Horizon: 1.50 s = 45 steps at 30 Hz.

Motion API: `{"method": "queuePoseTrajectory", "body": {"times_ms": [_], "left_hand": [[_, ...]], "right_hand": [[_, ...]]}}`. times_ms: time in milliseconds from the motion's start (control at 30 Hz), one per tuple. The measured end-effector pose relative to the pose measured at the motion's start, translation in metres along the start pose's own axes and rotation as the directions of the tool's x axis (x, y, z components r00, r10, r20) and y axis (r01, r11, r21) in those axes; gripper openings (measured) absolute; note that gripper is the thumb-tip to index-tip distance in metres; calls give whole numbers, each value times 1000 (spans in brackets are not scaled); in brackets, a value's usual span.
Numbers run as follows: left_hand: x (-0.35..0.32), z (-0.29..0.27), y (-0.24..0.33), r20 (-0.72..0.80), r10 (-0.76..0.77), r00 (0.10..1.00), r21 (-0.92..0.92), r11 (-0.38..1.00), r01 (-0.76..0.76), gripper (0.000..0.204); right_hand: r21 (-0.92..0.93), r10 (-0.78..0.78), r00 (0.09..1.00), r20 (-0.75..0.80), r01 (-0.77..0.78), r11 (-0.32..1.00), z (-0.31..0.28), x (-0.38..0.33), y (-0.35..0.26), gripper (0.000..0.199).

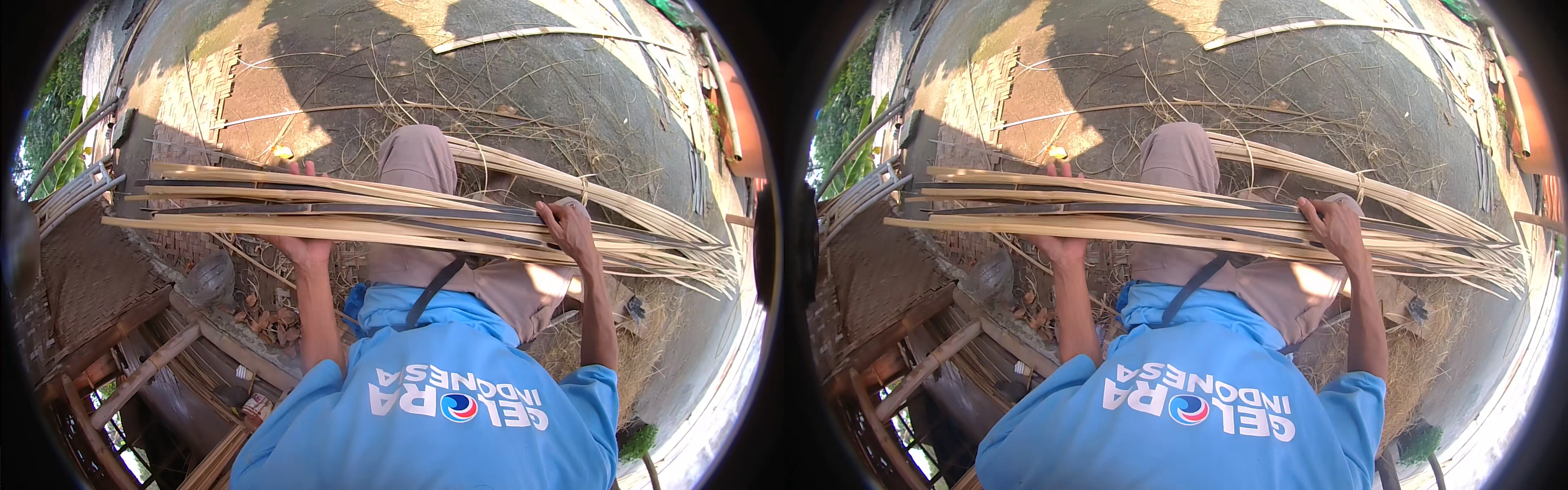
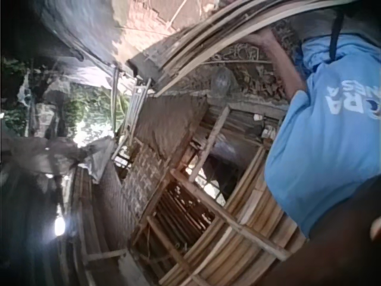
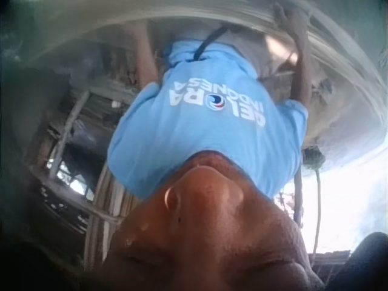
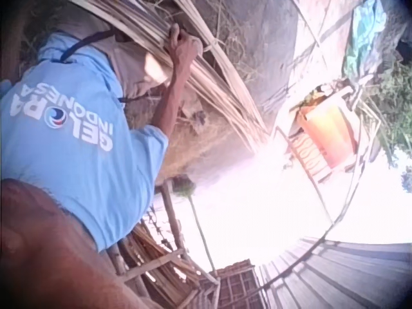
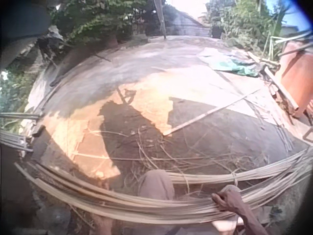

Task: The person sits on the ground and gathers thin bamboo strips, aligning them into a bundle. They then use a thin strip of material to tie the bundle together, repeating the process to create multiple tied bundles.

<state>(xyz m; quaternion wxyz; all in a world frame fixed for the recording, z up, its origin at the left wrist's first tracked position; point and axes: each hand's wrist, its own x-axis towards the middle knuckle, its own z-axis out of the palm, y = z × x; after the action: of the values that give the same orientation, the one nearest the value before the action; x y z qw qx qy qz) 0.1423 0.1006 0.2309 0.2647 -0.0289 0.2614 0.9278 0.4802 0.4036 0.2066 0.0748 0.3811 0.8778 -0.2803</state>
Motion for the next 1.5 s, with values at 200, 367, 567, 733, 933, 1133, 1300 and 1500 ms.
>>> {"method": "queuePoseTrajectory", "body": {"times_ms": [200, 367, 567, 733, 933, 1133, 1300, 1500], "left_hand": [[-56, 23, 19, 425, -186, 886, -42, 974, 224, 91], [-58, -87, -2, 192, -225, 955, -287, 918, 273, 111], [-35, -215, -9, 198, -222, 955, -422, 860, 287, 89], [-20, -100, -26, 266, -342, 901, -351, 836, 421, 72], [-22, -44, -13, 305, -334, 892, -233, 882, 410, 72], [-20, -35, -21, 336, -351, 874, -292, 843, 451, 76], [-9, -63, -31, 404, -378, 833, -183, 859, 478, 71], [-9, -88, -10, 497, -397, 772, -110, 853, 510, 68]], "right_hand": [[86, 10, 1000, 15, -11, 996, -43, -53, 8, 40], [81, -82, 988, -134, 94, 992, 21, -49, 32, 46], [198, -129, 989, -78, 142, 970, 23, -25, -28, 45], [377, -442, 880, -176, 475, 795, 41, -23, -92, 34], [53, -588, 711, -385, 653, 755, 63, -15, -97, 27], [481, -441, 893, 94, 347, 805, 31, -16, -108, 30], [558, -337, 899, 281, 133, 819, 24, -14, -112, 38], [229, -497, 817, -291, 564, 793, 51, -41, -111, 20]]}}
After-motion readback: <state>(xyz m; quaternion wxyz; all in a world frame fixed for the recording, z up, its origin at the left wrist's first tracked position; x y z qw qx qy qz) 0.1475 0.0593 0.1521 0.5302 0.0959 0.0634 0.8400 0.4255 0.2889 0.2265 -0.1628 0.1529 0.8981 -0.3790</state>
